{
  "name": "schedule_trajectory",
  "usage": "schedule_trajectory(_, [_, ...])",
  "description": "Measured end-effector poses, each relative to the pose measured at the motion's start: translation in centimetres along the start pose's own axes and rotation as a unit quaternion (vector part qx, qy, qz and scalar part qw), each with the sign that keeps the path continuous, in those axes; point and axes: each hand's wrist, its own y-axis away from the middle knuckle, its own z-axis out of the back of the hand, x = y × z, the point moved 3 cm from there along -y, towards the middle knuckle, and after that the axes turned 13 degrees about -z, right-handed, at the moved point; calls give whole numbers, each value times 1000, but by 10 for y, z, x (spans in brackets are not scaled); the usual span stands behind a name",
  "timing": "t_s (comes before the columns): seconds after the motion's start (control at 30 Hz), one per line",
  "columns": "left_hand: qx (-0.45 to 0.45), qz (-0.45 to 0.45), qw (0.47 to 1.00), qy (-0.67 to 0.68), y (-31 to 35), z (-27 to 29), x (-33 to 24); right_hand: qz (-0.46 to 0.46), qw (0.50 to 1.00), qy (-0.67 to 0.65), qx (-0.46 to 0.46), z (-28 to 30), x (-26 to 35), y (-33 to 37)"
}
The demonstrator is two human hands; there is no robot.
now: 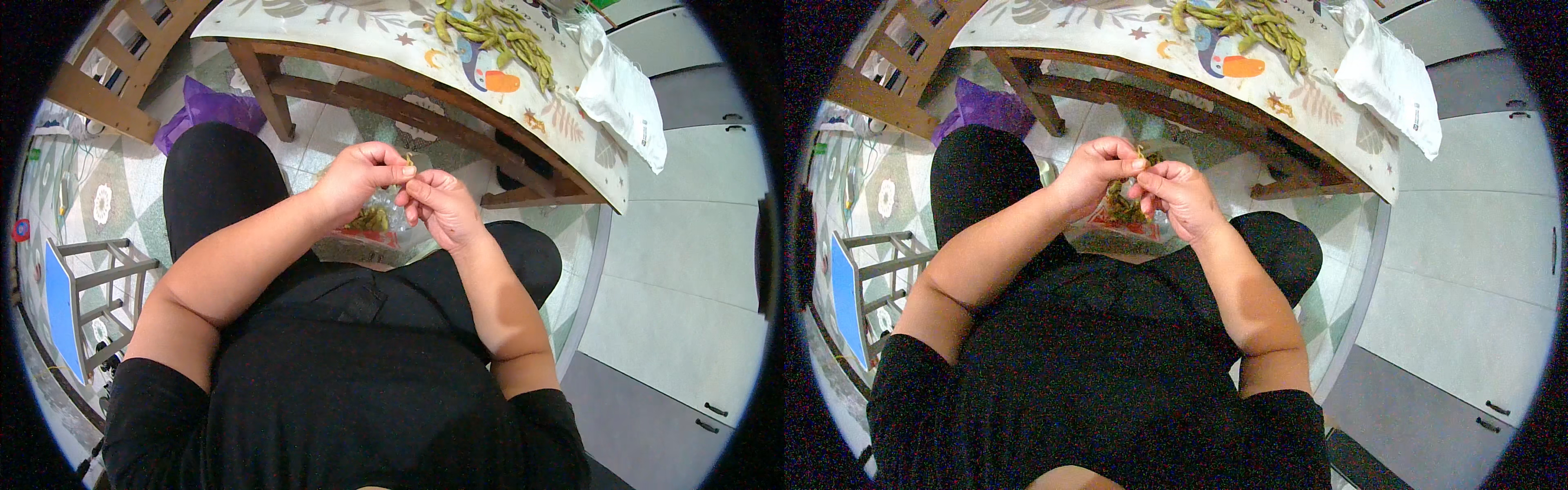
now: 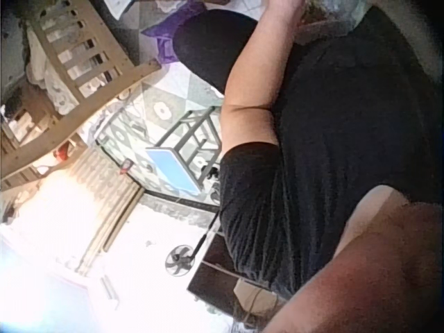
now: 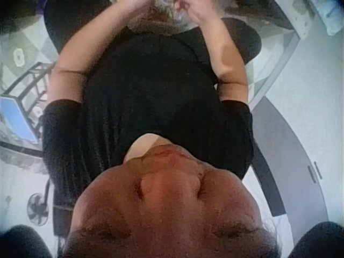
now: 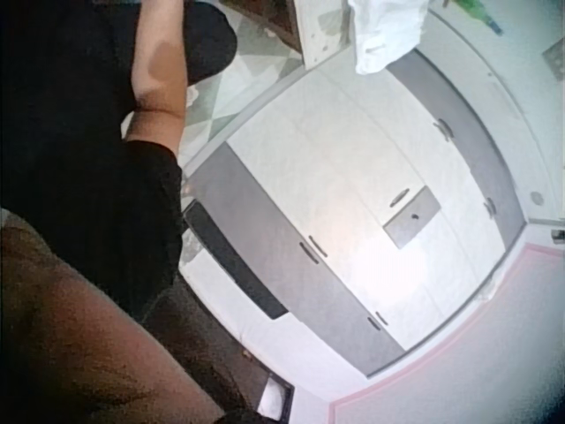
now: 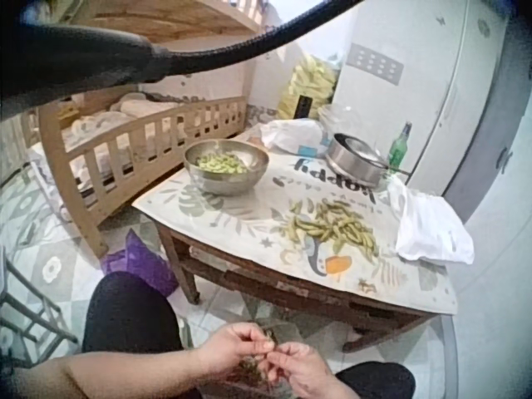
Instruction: The person sits on the floor and shells edamame beans by hand. They pick up pods, squeeze them open, and remove the beans, placing the shelled beans into a metal bowl and the empty pods into a plastic bag.
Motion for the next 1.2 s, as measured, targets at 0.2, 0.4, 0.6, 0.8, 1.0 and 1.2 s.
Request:
schedule_trajectory(0.2, [40, -96, 993, -63, 1, -2, -7, 12, 999, -30, 34, -5, 0, 0])
schedule_trajectory(0.4, [20, -10, 996, 86, 3, -4, -1, 38, 990, -122, 63, -8, -5, -7])
schedule_trajectory(0.6, [-27, 62, 963, 262, 6, -6, 23, 90, 994, -63, 16, -2, -6, -8])
schedule_trajectory(0.8, [-42, 118, 944, 306, 8, -9, 25, 202, 968, 102, -110, -6, -2, -6])
schedule_trajectory(1.0, [-78, 112, 955, 265, 8, -8, 27, 252, 875, 327, -252, -16, 1, 0])
schedule_trajectory(1.2, [-76, 117, 966, 217, 8, -2, 31, 212, 938, 182, -204, 0, -2, -11])
